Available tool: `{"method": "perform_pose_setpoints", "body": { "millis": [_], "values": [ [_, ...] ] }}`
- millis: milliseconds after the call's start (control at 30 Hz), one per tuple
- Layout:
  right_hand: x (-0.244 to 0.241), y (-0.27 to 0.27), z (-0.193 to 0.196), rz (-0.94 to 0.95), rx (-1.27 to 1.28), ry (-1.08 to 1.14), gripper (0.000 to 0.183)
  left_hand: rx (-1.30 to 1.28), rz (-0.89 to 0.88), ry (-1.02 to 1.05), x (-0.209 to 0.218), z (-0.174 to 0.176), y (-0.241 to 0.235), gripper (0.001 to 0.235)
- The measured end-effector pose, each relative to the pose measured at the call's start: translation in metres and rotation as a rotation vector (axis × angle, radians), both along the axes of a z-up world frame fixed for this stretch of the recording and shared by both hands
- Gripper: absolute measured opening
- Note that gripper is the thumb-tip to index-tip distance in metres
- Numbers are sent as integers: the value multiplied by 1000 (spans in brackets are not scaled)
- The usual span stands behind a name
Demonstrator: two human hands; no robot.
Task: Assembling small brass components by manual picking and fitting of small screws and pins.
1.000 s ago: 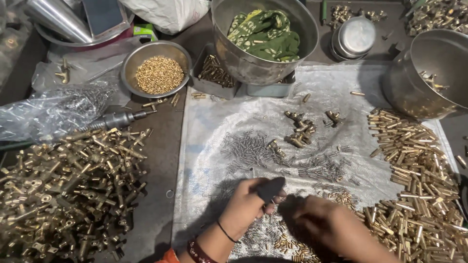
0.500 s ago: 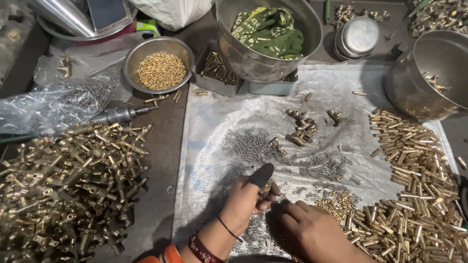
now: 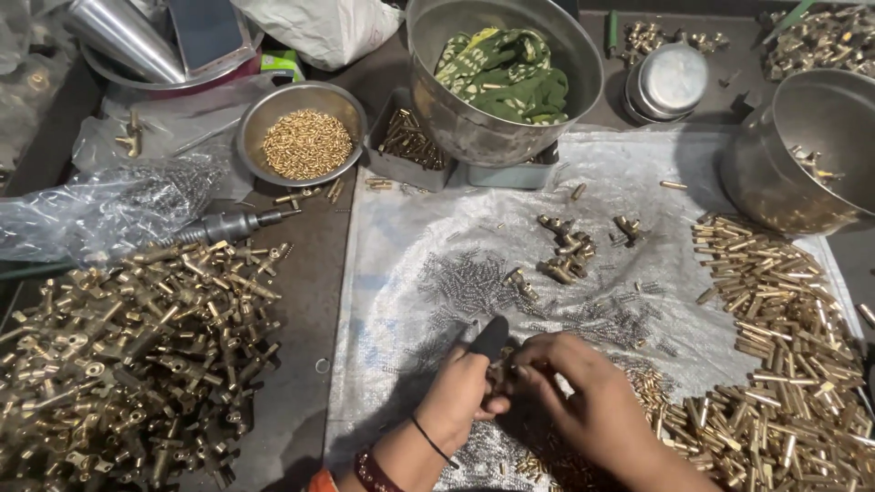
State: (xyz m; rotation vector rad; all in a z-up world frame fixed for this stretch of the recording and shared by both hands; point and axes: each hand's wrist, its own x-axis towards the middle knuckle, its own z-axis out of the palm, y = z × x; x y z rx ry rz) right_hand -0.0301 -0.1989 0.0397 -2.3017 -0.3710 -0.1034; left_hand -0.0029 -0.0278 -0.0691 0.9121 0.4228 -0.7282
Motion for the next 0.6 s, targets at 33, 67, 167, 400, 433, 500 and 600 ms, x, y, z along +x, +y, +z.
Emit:
{"method": "perform_pose_setpoints", "body": {
  "millis": [33, 67, 167, 400, 433, 500, 600],
  "values": [
    [-2, 5, -2, 25, -26, -33, 17, -13, 4, 18, -3, -11, 0, 21],
    [-3, 7, -5, 29, -25, -30, 17, -12, 8, 21, -3, -4, 2, 21],
    [-6, 9, -8, 30, -49, -97, 19, -37, -13, 25, -5, 13, 1, 26],
    [-5, 10, -8, 75, -76, -189, 20, 22, -17, 58, -9, 6, -3, 25],
    [-5, 9, -9, 91, -77, -197, 21, 15, -11, 51, -10, 3, -4, 23],
    [-5, 10, -9, 89, -91, -194, 21, 2, -12, 30, -11, 10, -5, 25],
    [-6, 9, -11, 74, -111, -181, 20, -12, -41, -15, -9, 21, -4, 32]
  ]
}}
